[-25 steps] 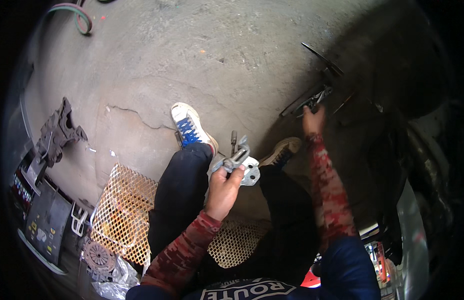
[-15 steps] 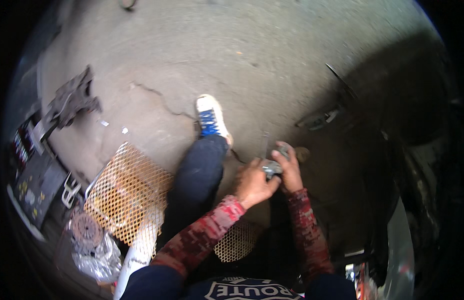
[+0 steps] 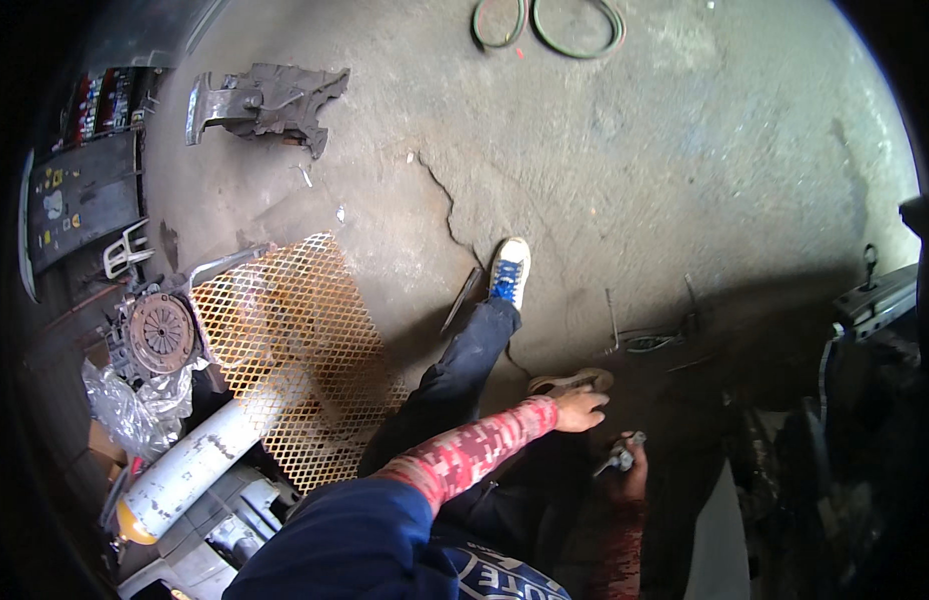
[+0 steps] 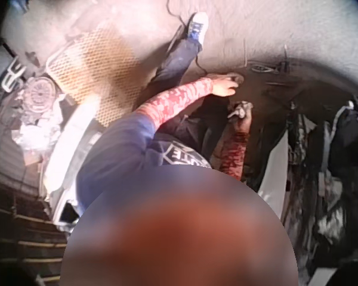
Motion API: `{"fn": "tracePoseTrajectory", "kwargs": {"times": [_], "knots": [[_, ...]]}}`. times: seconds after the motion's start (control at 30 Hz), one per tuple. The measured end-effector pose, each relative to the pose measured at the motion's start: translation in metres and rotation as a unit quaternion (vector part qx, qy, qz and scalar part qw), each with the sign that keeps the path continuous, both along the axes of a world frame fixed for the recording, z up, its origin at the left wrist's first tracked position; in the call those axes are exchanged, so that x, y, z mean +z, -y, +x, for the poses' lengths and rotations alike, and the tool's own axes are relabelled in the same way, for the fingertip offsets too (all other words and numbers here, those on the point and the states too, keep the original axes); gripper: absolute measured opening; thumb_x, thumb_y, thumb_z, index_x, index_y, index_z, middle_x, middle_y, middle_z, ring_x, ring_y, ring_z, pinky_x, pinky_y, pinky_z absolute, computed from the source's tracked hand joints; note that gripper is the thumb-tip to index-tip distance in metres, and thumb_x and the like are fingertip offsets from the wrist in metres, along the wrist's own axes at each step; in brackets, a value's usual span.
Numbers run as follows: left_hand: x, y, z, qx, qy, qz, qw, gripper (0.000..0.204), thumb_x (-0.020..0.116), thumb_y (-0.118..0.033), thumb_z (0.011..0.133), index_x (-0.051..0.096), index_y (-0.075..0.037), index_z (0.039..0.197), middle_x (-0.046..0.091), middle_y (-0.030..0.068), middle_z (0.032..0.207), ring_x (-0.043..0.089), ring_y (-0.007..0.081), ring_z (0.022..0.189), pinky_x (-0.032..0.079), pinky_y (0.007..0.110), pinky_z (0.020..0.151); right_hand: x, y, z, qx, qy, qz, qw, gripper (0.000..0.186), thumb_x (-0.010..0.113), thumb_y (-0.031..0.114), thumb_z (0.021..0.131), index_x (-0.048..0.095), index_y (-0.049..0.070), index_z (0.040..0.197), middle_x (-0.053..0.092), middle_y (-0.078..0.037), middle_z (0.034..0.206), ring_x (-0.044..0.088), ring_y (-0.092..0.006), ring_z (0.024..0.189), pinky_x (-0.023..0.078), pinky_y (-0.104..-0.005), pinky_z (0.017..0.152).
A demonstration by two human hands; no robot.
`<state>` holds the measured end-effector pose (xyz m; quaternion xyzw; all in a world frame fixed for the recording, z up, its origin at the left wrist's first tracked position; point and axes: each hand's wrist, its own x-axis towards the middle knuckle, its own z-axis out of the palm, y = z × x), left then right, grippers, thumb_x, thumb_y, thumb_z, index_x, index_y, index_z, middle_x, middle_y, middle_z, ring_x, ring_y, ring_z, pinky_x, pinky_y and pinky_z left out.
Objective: The person uses a screwdriver to pry and loosen a plastic trim piece on the front fender of a white car. They then use a socket wrench to remove bolts from the wheel well area and detach a metal bracket, placing the removed parts on the floor.
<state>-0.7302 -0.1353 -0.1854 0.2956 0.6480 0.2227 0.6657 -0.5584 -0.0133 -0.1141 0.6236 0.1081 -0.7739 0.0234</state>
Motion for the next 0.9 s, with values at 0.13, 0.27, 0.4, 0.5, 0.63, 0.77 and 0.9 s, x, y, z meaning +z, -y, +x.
{"fn": "tracePoseTrajectory", "kwargs": {"times": [0.13, 0.27, 0.4, 0.5, 0.63, 0.77, 0.9], "knots": [[0.072, 0.044, -0.046, 0.081, 0.094, 0.025, 0.992, 0.050, 0.051, -0.039, 0.099, 0.057, -0.003, 0.132, 0.062, 0.0199, 0.128, 0.056, 0.0347, 0.123, 0.040, 0.044, 0.108, 0.067, 0.010, -0.052, -0.007, -0.123, -0.071, 0.990, 0.025, 0.062, 0.023, 0.085, 0.061, 0.010, 0.106, 0.066, -0.011, 0.101, 0.061, -0.0331, 0.110, 0.047, -0.0525, 0.099], [0.168, 0.128, -0.084, 0.237, -0.221, -0.040, 0.945, 0.041, 0.055, -0.038, 0.096, 0.062, -0.009, 0.124, 0.059, 0.0179, 0.131, 0.052, 0.0363, 0.126, 0.042, 0.047, 0.105, 0.135, 0.017, -0.110, 0.078, -0.183, -0.070, 0.977, 0.021, 0.061, 0.021, 0.086, 0.058, 0.009, 0.104, 0.066, -0.012, 0.094, 0.063, -0.0304, 0.101, 0.049, -0.0476, 0.093], [0.244, 0.220, -0.109, 0.000, -0.094, -0.315, 0.944, 0.088, 0.051, -0.073, 0.084, 0.028, -0.028, 0.156, 0.010, 0.0177, 0.165, 0.008, 0.0429, 0.151, 0.017, 0.065, 0.116, 0.195, 0.010, -0.153, 0.326, -0.129, 0.035, 0.936, 0.012, 0.064, 0.017, 0.087, 0.062, 0.008, 0.095, 0.065, -0.003, 0.087, 0.062, -0.0155, 0.081, 0.050, -0.0303, 0.074], [0.211, 0.226, -0.136, 0.169, -0.081, -0.348, 0.918, 0.095, 0.052, -0.071, 0.085, 0.026, -0.012, 0.156, 0.026, 0.0223, 0.160, 0.021, 0.0409, 0.148, 0.023, 0.050, 0.120, 0.232, 0.005, -0.176, 0.411, -0.082, 0.082, 0.904, 0.009, 0.064, 0.011, 0.087, 0.064, 0.007, 0.095, 0.065, 0.000, 0.087, 0.062, -0.0133, 0.079, 0.049, -0.0286, 0.074], [0.130, 0.250, -0.149, 0.281, -0.123, -0.420, 0.854, 0.078, 0.053, -0.059, 0.089, 0.045, -0.007, 0.147, 0.043, 0.0212, 0.151, 0.044, 0.0371, 0.138, 0.037, 0.045, 0.113, 0.289, -0.005, -0.204, 0.448, -0.041, 0.095, 0.888, 0.011, 0.065, 0.012, 0.088, 0.064, 0.006, 0.097, 0.066, -0.002, 0.090, 0.064, -0.0154, 0.084, 0.051, -0.0312, 0.078], [0.093, 0.300, -0.139, 0.372, 0.070, -0.294, 0.878, 0.071, 0.034, -0.064, 0.099, 0.054, -0.010, 0.140, 0.049, 0.0174, 0.147, 0.041, 0.0324, 0.141, 0.030, 0.045, 0.116, 0.346, -0.027, -0.235, 0.455, -0.037, 0.106, 0.883, 0.012, 0.066, 0.014, 0.089, 0.063, 0.007, 0.098, 0.065, -0.002, 0.089, 0.063, -0.0158, 0.082, 0.051, -0.0317, 0.076], [0.068, 0.284, -0.126, 0.503, 0.069, -0.185, 0.841, 0.063, 0.035, -0.055, 0.101, 0.058, -0.006, 0.135, 0.054, 0.0186, 0.140, 0.048, 0.0339, 0.133, 0.036, 0.047, 0.111, 0.375, -0.055, -0.257, 0.430, -0.083, 0.082, 0.895, 0.014, 0.064, 0.019, 0.092, 0.063, 0.008, 0.100, 0.064, -0.001, 0.089, 0.062, -0.0147, 0.083, 0.049, -0.0310, 0.076]]}}
